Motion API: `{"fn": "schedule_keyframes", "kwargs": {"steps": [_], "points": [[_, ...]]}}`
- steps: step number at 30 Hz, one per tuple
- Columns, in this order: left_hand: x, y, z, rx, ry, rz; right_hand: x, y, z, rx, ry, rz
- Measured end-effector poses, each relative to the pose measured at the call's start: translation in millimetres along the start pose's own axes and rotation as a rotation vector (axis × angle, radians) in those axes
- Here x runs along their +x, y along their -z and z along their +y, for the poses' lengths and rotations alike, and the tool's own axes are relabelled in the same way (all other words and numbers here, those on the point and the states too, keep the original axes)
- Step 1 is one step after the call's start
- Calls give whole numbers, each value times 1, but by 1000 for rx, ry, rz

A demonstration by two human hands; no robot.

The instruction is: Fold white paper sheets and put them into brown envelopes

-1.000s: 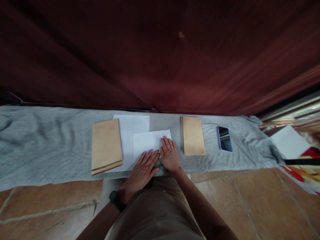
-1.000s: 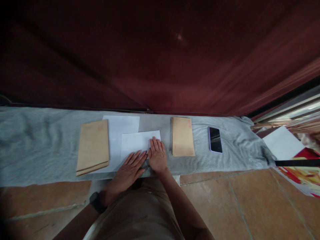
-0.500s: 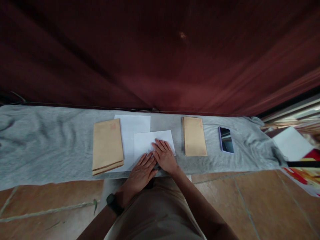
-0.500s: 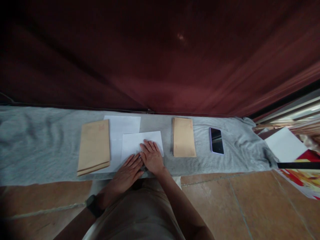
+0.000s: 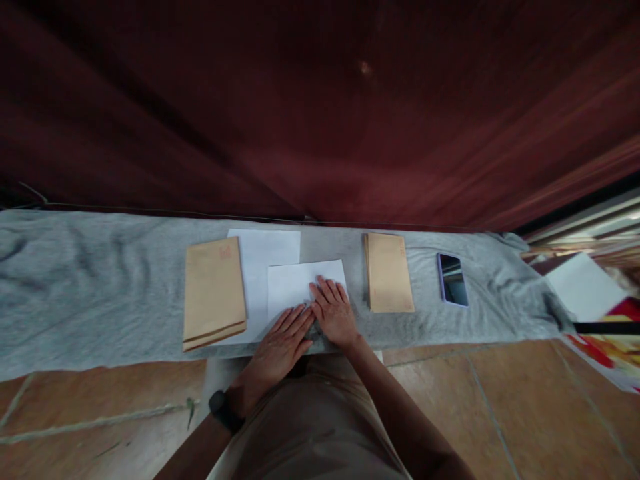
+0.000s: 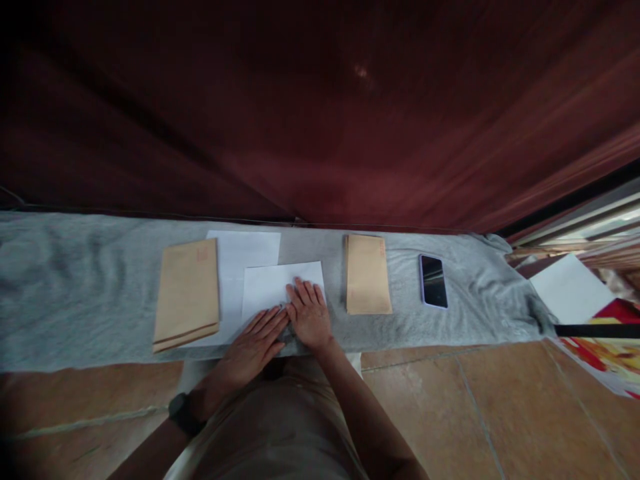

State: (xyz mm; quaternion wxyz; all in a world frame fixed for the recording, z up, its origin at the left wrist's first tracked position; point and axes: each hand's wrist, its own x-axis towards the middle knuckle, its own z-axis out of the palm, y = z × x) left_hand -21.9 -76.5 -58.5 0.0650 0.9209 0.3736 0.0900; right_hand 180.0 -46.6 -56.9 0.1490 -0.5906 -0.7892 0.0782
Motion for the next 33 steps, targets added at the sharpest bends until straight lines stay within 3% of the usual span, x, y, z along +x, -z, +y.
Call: {"fn": "schedule_keyframes", "kwargs": {"steps": [13, 33], "points": [[3, 7, 2, -62, 46, 10, -17, 1, 10, -43, -54, 83], [60, 3, -4, -25, 257, 92, -19, -1, 9, -70, -56, 115]]}}
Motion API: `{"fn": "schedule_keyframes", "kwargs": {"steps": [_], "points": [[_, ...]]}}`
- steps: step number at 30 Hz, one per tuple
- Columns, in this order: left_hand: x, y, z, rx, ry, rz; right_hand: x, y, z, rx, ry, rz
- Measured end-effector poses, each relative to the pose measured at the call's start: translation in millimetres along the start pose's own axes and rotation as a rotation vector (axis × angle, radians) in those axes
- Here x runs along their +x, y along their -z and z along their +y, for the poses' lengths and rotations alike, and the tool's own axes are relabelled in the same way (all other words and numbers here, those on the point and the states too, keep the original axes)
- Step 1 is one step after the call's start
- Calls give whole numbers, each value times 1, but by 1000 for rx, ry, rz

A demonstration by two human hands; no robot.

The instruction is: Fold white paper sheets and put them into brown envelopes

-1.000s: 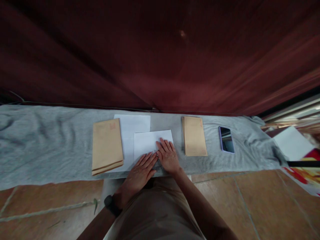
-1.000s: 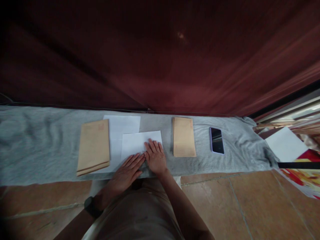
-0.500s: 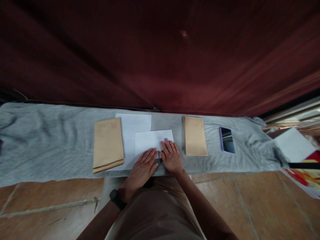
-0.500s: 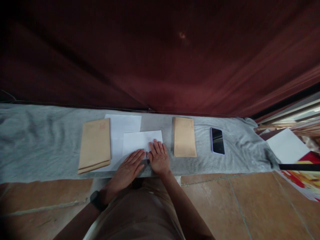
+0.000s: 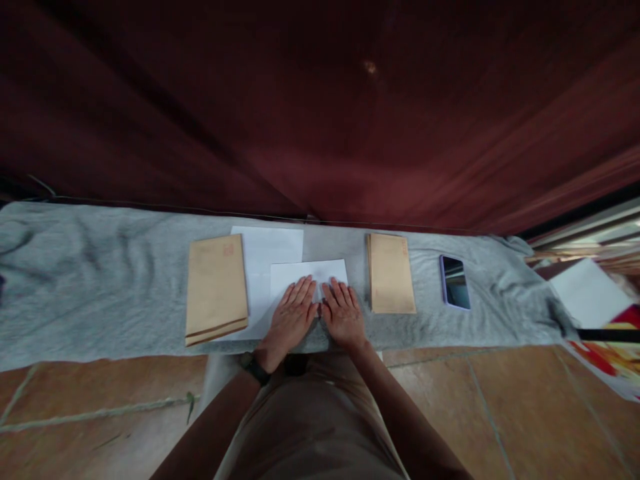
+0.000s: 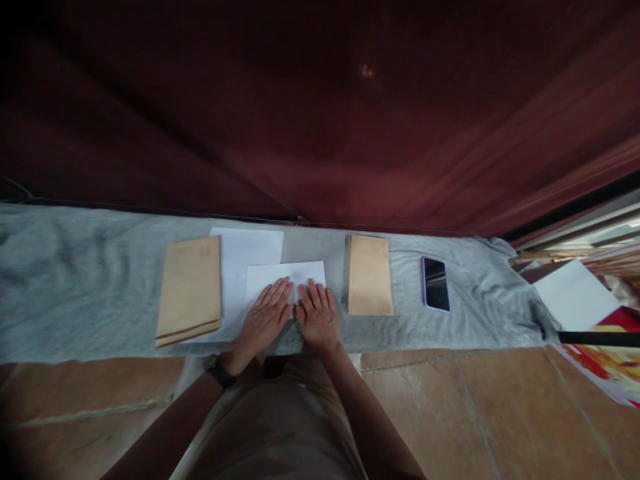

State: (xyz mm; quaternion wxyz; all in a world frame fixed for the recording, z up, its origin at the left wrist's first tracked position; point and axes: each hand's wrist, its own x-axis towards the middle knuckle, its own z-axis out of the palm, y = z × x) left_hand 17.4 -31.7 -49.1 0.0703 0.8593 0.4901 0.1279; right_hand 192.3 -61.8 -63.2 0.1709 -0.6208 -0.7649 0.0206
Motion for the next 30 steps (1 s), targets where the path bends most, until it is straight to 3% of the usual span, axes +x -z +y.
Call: {"fn": "schedule_keyframes", "kwargs": {"steps": [16, 30], "points": [[1, 2, -10, 18, 49, 35, -10, 5, 1, -2, -88, -7], [1, 1, -11, 56, 36, 10, 36, 3, -16, 150, 59, -116]]}}
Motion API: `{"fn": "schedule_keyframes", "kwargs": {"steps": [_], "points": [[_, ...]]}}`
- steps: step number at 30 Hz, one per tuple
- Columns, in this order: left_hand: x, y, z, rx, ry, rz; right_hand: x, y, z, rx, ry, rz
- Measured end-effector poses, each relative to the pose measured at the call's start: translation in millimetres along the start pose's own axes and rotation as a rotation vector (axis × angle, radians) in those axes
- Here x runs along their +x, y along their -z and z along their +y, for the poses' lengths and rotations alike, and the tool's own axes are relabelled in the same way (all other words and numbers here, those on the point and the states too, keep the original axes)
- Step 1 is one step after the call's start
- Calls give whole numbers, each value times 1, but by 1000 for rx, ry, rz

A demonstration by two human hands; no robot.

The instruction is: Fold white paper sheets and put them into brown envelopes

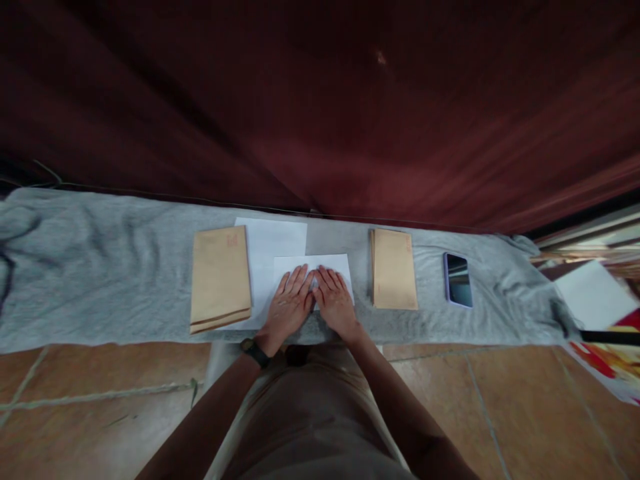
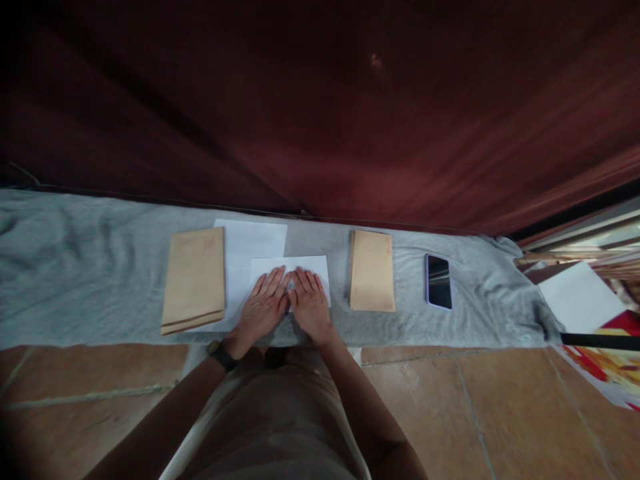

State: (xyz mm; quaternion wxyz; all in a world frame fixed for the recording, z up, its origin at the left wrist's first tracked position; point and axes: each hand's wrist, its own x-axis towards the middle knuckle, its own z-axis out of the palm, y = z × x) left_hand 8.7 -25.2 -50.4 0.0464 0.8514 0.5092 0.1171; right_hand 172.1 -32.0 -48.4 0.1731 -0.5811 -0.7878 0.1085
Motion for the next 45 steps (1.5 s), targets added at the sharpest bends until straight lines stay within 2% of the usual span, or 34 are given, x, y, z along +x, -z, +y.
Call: {"fn": "schedule_keyframes", "kwargs": {"steps": [9, 22, 45], "points": [[3, 4, 6, -4, 3, -31, -3, -2, 10, -56, 29, -9], [4, 3, 5, -25, -29, -69, -39, 7, 8, -20, 94, -55], [6, 6, -5, -43, -66, -76, -55, 16, 7, 31, 201, -60]]}}
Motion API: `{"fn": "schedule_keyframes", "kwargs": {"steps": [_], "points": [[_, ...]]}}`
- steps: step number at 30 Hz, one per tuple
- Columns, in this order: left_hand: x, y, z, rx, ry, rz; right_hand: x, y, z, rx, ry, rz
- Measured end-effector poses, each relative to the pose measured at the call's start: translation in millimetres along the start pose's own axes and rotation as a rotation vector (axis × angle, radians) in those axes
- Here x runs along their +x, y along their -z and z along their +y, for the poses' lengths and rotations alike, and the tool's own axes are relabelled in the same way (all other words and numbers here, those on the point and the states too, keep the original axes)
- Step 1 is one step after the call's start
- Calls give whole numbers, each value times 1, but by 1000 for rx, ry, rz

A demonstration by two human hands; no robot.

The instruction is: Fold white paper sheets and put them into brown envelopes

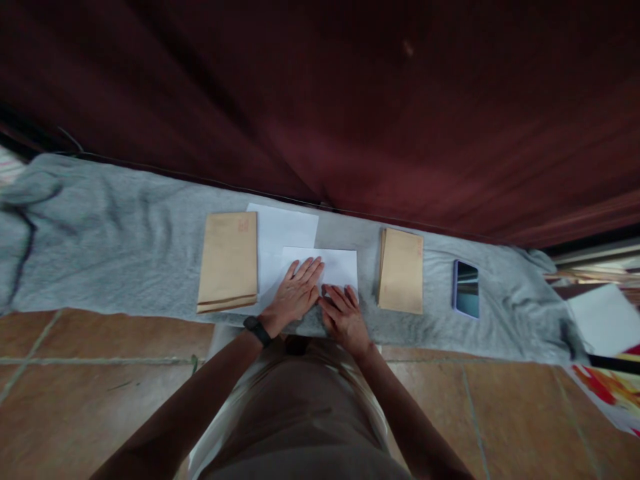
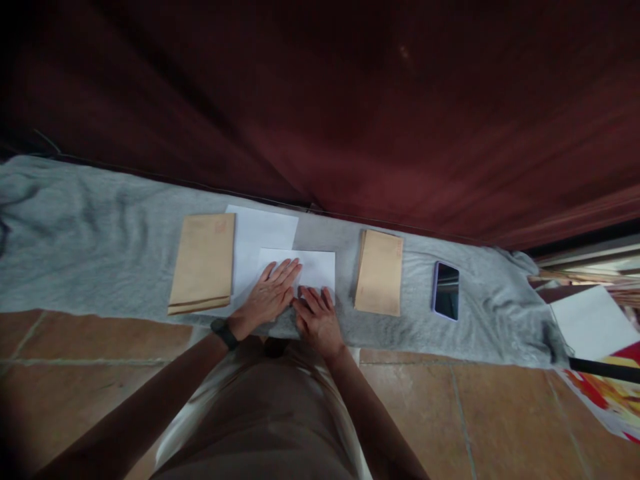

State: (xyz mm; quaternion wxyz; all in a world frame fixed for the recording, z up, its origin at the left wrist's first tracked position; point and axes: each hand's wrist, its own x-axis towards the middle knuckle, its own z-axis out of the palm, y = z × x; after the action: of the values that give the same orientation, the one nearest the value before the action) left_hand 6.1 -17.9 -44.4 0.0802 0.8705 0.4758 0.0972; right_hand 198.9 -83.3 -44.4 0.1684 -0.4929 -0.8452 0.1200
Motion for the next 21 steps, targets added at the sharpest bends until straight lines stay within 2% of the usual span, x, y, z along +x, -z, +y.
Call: {"fn": "schedule_keyframes", "kwargs": {"steps": [15, 21], "points": [[29, -2, -5, 13, 52, 5, -5, 2, -2, 82, 50, 15], [27, -3, -7, 4, 37, 17, -5, 3, -3, 92, 53, 14]]}}
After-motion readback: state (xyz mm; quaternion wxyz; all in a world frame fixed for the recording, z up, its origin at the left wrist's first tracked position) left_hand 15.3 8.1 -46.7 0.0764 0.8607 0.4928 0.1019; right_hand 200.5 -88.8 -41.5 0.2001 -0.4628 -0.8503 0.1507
